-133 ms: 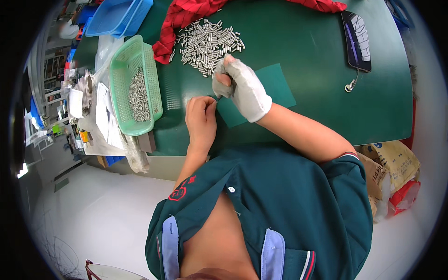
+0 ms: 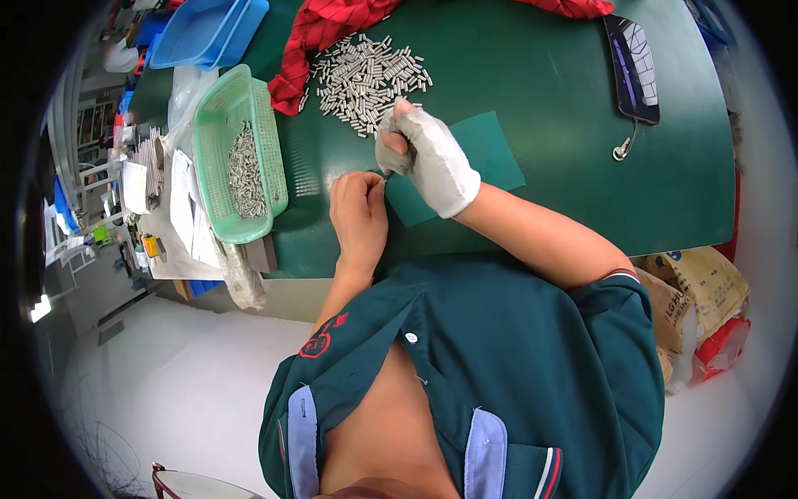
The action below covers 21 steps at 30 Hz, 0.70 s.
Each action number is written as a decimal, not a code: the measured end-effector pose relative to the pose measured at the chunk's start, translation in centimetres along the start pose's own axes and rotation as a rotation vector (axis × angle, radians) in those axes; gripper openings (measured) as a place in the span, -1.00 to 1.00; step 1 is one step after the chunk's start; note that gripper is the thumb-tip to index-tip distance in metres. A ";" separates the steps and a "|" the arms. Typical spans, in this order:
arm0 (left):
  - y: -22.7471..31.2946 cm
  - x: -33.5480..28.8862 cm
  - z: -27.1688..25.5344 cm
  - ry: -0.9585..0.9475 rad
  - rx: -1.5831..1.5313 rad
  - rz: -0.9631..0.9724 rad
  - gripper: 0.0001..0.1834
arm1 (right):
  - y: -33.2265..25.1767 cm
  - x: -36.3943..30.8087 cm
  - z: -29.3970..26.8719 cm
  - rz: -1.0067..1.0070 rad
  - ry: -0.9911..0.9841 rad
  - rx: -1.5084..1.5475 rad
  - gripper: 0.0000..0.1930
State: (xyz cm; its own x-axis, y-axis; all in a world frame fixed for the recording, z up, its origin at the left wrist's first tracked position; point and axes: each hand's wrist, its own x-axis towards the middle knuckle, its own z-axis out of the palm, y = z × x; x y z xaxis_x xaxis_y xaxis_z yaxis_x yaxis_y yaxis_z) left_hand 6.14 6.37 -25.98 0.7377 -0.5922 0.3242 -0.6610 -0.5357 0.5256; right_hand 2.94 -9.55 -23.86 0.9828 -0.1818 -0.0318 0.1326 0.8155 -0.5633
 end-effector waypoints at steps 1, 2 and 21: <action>0.0 0.0 0.0 0.000 0.010 -0.006 -0.86 | 0.0 0.0 0.0 0.002 0.003 -0.001 -0.53; 0.1 -0.1 0.0 -0.003 0.009 -0.004 -0.86 | 0.0 0.0 0.0 0.005 0.006 -0.003 -0.53; 0.4 -0.2 0.0 0.011 0.027 -0.017 -0.89 | 0.7 0.2 0.0 0.036 0.045 -0.023 -0.49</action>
State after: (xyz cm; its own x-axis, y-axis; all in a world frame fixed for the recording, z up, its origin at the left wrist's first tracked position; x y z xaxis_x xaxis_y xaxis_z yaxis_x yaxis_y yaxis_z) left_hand 5.75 6.25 -25.84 0.7506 -0.5759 0.3240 -0.6513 -0.5618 0.5101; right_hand 3.20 -9.02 -24.23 0.9801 -0.1777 -0.0887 0.0942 0.8090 -0.5801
